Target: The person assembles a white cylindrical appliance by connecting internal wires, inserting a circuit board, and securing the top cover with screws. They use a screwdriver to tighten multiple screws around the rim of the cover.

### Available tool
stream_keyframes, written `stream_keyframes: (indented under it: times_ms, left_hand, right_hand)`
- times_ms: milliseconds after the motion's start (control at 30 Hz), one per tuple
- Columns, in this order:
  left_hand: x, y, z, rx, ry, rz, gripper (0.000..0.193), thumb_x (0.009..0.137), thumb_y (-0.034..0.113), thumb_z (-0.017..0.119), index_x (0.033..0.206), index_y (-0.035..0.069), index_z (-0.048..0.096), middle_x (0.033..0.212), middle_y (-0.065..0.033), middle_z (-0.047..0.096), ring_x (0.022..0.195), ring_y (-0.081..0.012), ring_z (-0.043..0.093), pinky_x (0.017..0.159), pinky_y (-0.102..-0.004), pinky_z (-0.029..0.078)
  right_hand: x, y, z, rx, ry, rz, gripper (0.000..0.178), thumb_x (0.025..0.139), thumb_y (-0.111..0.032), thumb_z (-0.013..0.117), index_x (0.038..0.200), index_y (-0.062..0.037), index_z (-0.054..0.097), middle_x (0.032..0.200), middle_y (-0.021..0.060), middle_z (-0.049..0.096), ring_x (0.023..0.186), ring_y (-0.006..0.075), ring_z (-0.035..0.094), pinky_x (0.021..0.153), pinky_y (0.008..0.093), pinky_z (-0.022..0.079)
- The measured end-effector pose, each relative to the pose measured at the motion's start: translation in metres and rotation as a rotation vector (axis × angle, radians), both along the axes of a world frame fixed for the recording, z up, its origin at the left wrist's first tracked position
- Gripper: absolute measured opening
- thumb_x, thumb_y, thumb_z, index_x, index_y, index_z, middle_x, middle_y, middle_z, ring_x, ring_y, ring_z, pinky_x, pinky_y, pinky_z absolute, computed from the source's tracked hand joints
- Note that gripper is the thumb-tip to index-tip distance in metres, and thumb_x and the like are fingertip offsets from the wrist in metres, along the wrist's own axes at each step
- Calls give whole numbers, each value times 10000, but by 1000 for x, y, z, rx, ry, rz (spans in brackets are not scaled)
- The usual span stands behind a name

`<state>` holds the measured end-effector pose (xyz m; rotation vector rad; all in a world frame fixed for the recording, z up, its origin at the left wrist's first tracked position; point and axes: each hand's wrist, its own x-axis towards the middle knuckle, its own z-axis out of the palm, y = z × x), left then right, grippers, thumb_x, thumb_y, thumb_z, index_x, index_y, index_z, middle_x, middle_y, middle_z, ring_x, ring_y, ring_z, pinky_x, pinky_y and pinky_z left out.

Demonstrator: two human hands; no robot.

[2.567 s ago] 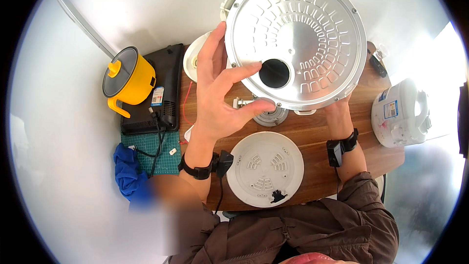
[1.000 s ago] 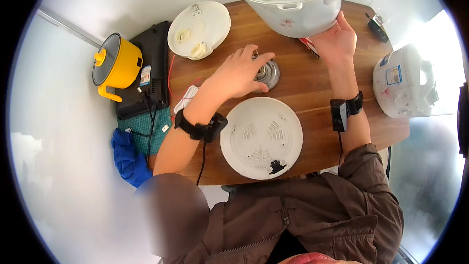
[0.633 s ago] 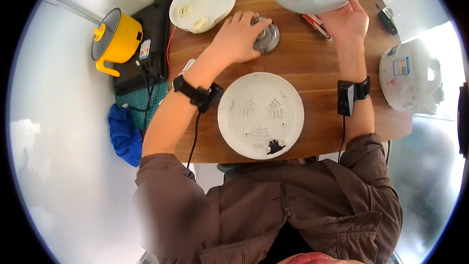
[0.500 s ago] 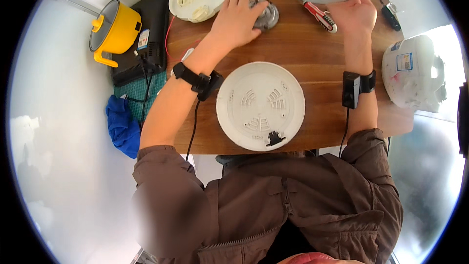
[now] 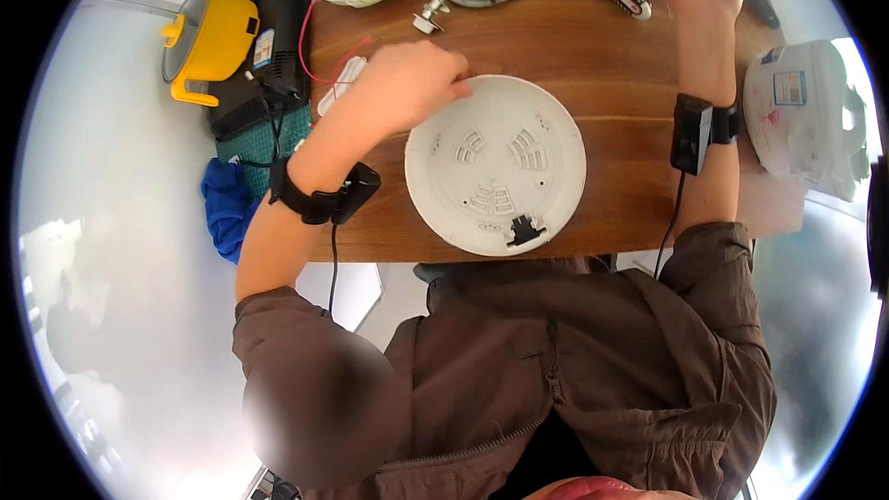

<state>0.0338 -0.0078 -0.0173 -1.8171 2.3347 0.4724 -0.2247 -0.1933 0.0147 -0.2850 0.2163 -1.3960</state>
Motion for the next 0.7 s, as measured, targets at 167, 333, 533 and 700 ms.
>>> stream_keyframes:
  times_ms: [167, 333, 533, 700]
  left_hand:
    - [25, -10, 5, -102, 104, 31, 232, 1007, 238, 595, 976, 16, 653, 860, -221, 681, 838, -428, 668, 729, -487, 515]
    - [77, -31, 52, -396, 189, 344, 280, 982, 267, 598, 1010, 8, 700, 920, -255, 687, 909, -477, 652, 802, -490, 536]
    - [166, -58, 63, -418, 425, 766, 333, 1000, 260, 571, 955, -42, 704, 742, -109, 711, 596, -185, 673, 552, -334, 533]
    - [199, -77, 30, -385, 546, 911, 326, 984, 219, 568, 976, -75, 711, 775, -132, 725, 628, -204, 701, 584, -321, 568]
  right_hand:
    - [3, 10, 3, -63, 47, 24, 494, 1116, -300, 350, 1439, 44, 494, 1340, 191, 638, 1233, 356, 613, 1102, 475, 487]
    - [-39, -46, -63, -281, -165, 352, 508, 1127, -300, 268, 1486, 8, 454, 1545, 163, 482, 1440, 359, 430, 1209, 529, 331]
    - [-16, -6, -14, 23, 57, -43, 508, 1122, -296, 262, 1489, 0, 452, 1561, 170, 461, 1446, 369, 420, 1219, 537, 317]
    - [-28, 24, -12, 84, 193, -49, 498, 1102, -268, 285, 1486, -2, 457, 1563, 190, 460, 1446, 386, 417, 1206, 570, 330]
